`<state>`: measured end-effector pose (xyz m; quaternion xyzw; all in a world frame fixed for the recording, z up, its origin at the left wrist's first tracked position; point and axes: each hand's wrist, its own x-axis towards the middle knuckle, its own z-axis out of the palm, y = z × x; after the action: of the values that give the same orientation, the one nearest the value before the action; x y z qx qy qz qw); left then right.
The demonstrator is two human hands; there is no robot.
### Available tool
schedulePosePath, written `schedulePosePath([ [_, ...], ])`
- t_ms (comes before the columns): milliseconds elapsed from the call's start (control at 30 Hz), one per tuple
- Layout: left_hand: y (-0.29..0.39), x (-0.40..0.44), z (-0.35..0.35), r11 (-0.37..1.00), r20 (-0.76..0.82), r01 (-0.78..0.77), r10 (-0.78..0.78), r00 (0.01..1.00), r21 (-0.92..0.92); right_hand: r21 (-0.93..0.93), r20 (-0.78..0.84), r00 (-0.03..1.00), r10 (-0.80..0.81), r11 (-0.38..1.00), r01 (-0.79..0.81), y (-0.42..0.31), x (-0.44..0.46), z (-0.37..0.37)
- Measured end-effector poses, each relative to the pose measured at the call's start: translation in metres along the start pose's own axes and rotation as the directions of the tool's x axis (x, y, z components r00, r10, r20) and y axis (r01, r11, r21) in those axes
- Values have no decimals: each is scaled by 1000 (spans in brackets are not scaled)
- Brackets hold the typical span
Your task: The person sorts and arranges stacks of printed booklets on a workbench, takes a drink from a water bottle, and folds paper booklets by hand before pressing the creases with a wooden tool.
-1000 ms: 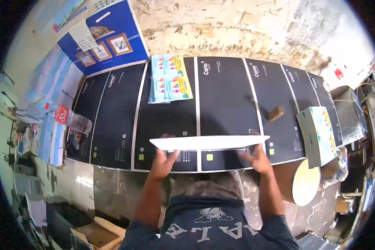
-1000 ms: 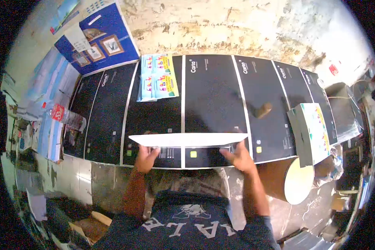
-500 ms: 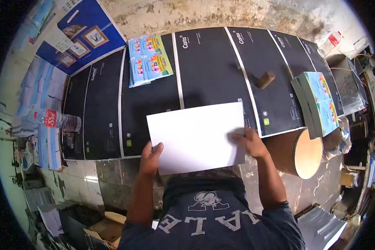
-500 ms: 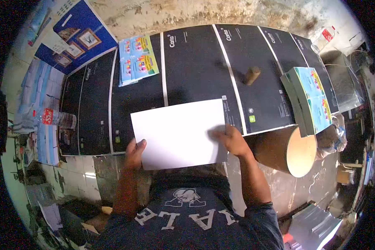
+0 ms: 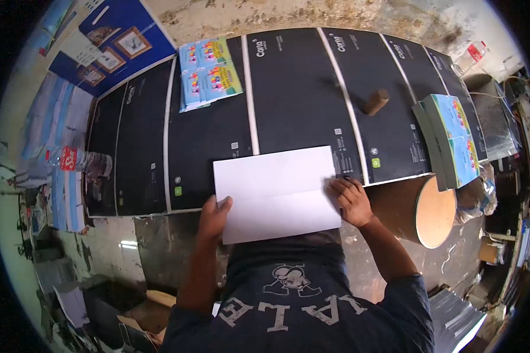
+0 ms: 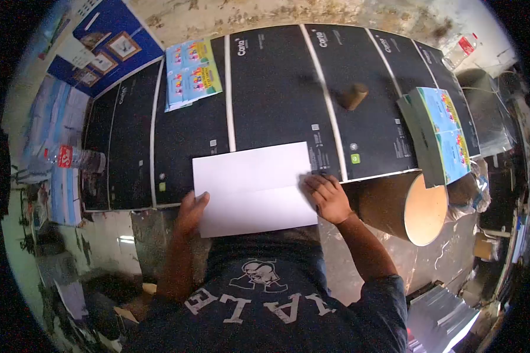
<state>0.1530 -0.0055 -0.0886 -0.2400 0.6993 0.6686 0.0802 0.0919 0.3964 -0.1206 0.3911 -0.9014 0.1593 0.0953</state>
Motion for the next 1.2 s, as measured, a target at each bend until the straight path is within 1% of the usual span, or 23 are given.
schedulePosePath([
  [33, 6, 1, -3, 962, -22, 31, -26, 999, 271, 0, -46, 999, 27, 1000, -27, -2, 2, 3],
  [67, 10, -1, -5, 852, -53, 68, -47, 998, 518, 4, -68, 997, 22, 1000, -22, -2, 4, 4],
  [100, 11, -9, -7, 912, -136, 40, 18, 990, 409, 6, -73, 997, 18, 1000, -17, -2, 5, 4],
  [133, 12, -12, -16, 910, -150, 46, 18, 989, 412, 6, -77, 997, 17, 1000, -17, -2, 5, 3],
  [167, 12, -11, -25, 776, -124, -158, 291, 949, 611, -16, -60, 997, 40, 999, -41, -1, 2, 7],
  [200, 10, -11, -35, 556, -40, -310, 530, 847, 771, 16, -60, 997, 53, 998, -53, 0, 1, 7],
  [233, 4, -6, -48, 244, 249, -500, 640, 727, 831, 17, -69, 996, 49, 999, -48, -3, 3, 3],
  [267, -10, 1, -56, 245, 235, -485, 641, 731, 839, 19, -77, 996, 44, 999, -43, -5, 6, 2],
  [333, -26, 11, -67, -119, 611, -666, 540, 579, 737, 25, -82, 996, 25, 999, -23, -6, 9, -1],
  [367, -29, 8, -69, -29, 581, -672, 533, 616, 740, 33, -98, 995, 36, 999, -33, -7, 10, 1],
  [467, -36, 7, -67, 8, 546, -660, 556, 627, 751, 55, -89, 991, 102, 994, -98, -10, 3, 6],
  [600, -55, 12, -65, 6, 536, -685, 619, 575, 728, 113, -112, 984, 140, 985, -127, -9, 2, 4],
  [700, -67, 16, -59, 32, 442, -693, 748, 495, 721, 153, -140, 979, 146, 980, -124, -7, 6, 1],
  [800, -59, 15, -57, 45, 428, -678, 744, 512, 734, 169, -163, 975, 153, 978, -125, -7, 9, -3],
  [867, -53, 20, -57, 82, 409, -706, 766, 497, 704, 301, -179, 951, 252, 934, -191, -8, 14, -7],
  [900, -58, 25, -59, 124, 376, -686, 760, 530, 717, 302, -179, 950, 257, 933, -195, -7, 18, -10],
  [967, -48, 29, -57, 162, 351, -668, 748, 563, 726, 384, -38, 938, 346, 871, -305, -7, 29, -22],
  [1000, -36, 30, -53, 295, 273, -671, 748, 605, 681, 386, -39, 935, 354, 868, -313, -9, 36, -32],
  [1033, -19, 28, -47, 422, 195, -660, 733, 652, 621, 308, 36, 891, 452, 843, -441, -18, 52, -47],
  [1067, 0, 27, -41, 420, 201, -660, 729, 654, 623, 221, 102, 831, 547, 802, -555, -22, 63, -52],
  [1100, 20, 25, -34, 436, 179, -569, 663, 727, 697, 331, 236, 661, 713, 580, -744, -19, 68, -44],
  [1167, 28, 32, -32, 498, 144, -421, 502, 853, 758, 212, 380, 544, 749, 501, -839, -16, 82, -47],
  [1200, 28, 36, -30, 496, 152, -427, 501, 852, 756, 171, 456, 492, 742, 470, -866, -15, 91, -54],
])
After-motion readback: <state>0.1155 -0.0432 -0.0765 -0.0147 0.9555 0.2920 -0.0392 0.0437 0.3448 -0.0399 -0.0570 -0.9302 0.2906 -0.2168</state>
